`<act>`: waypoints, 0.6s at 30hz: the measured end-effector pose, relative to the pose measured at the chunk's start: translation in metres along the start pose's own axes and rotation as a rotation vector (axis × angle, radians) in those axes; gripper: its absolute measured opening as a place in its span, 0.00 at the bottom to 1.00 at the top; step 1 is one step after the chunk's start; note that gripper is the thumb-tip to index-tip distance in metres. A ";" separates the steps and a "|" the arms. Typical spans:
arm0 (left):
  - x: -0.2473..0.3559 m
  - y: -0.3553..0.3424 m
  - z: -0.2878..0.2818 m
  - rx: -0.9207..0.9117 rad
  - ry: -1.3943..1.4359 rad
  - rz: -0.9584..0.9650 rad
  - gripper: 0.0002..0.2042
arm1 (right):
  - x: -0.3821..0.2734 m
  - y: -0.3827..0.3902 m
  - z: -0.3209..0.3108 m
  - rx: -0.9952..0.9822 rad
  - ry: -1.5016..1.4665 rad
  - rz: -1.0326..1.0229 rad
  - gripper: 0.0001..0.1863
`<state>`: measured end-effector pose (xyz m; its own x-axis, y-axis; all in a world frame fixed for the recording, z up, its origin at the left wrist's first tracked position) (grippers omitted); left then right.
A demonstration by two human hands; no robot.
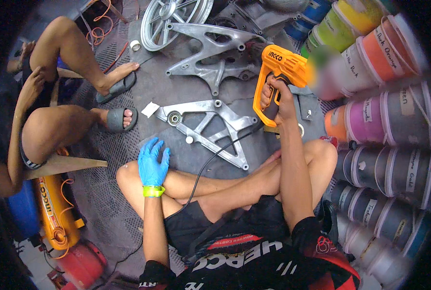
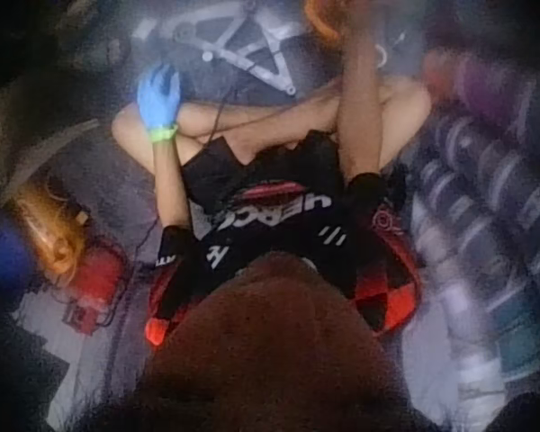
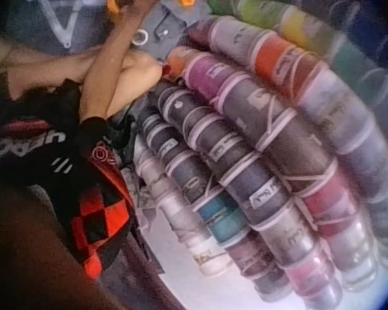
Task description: The person sits on the floor and uses a yellow heat gun to apply heat to various silver metal motorcycle parts, including a swingarm and a larger frame component. They handle the parts with gloved hands, repositioning them to heat different areas.
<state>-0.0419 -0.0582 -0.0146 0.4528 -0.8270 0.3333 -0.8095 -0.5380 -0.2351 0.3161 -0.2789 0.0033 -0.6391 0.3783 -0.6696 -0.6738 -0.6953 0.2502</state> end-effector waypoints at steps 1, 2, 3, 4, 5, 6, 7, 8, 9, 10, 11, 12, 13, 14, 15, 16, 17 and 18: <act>0.000 0.000 0.000 0.000 0.008 -0.004 0.16 | 0.001 0.002 0.002 0.005 0.021 -0.035 0.08; -0.001 0.001 0.000 0.001 0.004 -0.001 0.16 | 0.001 0.002 0.001 0.017 0.048 -0.017 0.08; -0.002 0.002 0.000 0.002 0.000 0.002 0.16 | 0.000 0.003 0.000 0.029 0.075 0.002 0.08; -0.003 0.003 0.000 0.003 -0.005 0.005 0.16 | 0.000 0.004 -0.001 0.041 0.102 0.021 0.07; -0.002 0.002 0.000 0.002 -0.010 0.003 0.16 | 0.001 0.005 -0.001 0.023 0.088 0.047 0.07; 0.000 0.001 -0.001 0.000 -0.016 0.001 0.16 | 0.001 0.005 -0.001 0.001 0.063 0.046 0.07; 0.002 0.000 -0.001 -0.002 -0.022 -0.002 0.16 | 0.003 0.003 0.000 -0.020 0.039 0.045 0.08; 0.002 0.000 -0.001 -0.001 -0.020 0.004 0.16 | 0.005 0.002 0.000 -0.039 0.014 0.044 0.08; 0.002 0.000 -0.001 -0.001 -0.018 0.009 0.16 | 0.007 -0.001 0.000 -0.038 0.004 0.023 0.09; 0.001 0.000 -0.001 0.000 -0.016 0.014 0.16 | 0.008 -0.001 -0.001 -0.031 0.004 0.016 0.09; 0.002 0.000 -0.001 0.002 -0.018 0.016 0.16 | 0.008 -0.002 0.000 -0.028 0.006 0.009 0.08; 0.002 0.000 -0.001 0.004 -0.019 0.019 0.15 | 0.008 -0.003 0.001 -0.025 0.008 0.002 0.08; 0.002 0.000 -0.002 0.007 -0.021 0.021 0.15 | 0.007 -0.002 0.000 0.002 0.045 -0.012 0.08; 0.001 0.000 -0.002 0.008 -0.021 0.021 0.15 | 0.006 0.000 0.002 0.027 0.081 -0.024 0.08; 0.001 0.000 -0.002 0.010 -0.021 0.021 0.15 | 0.005 0.002 0.003 0.052 0.117 -0.037 0.08; 0.001 0.000 -0.002 0.011 -0.020 0.022 0.15 | 0.006 0.002 0.003 0.051 0.145 -0.032 0.08; 0.001 0.000 -0.002 0.010 -0.018 0.019 0.16 | 0.006 0.002 0.002 0.055 0.172 -0.030 0.08; 0.002 0.000 -0.002 0.009 -0.016 0.017 0.16 | 0.007 0.003 0.001 0.060 0.199 -0.027 0.08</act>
<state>-0.0414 -0.0595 -0.0123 0.4452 -0.8384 0.3144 -0.8136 -0.5254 -0.2489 0.3098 -0.2779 0.0000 -0.5387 0.2642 -0.8000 -0.7143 -0.6468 0.2674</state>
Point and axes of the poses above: each hand's wrist, its own y-axis away from the middle knuckle, its own z-axis out of the palm, x = y × z, the point moved 2 cm from there along -y, towards the middle knuckle, and after that the axes turned 3 degrees about z, right-handed, at the moved point
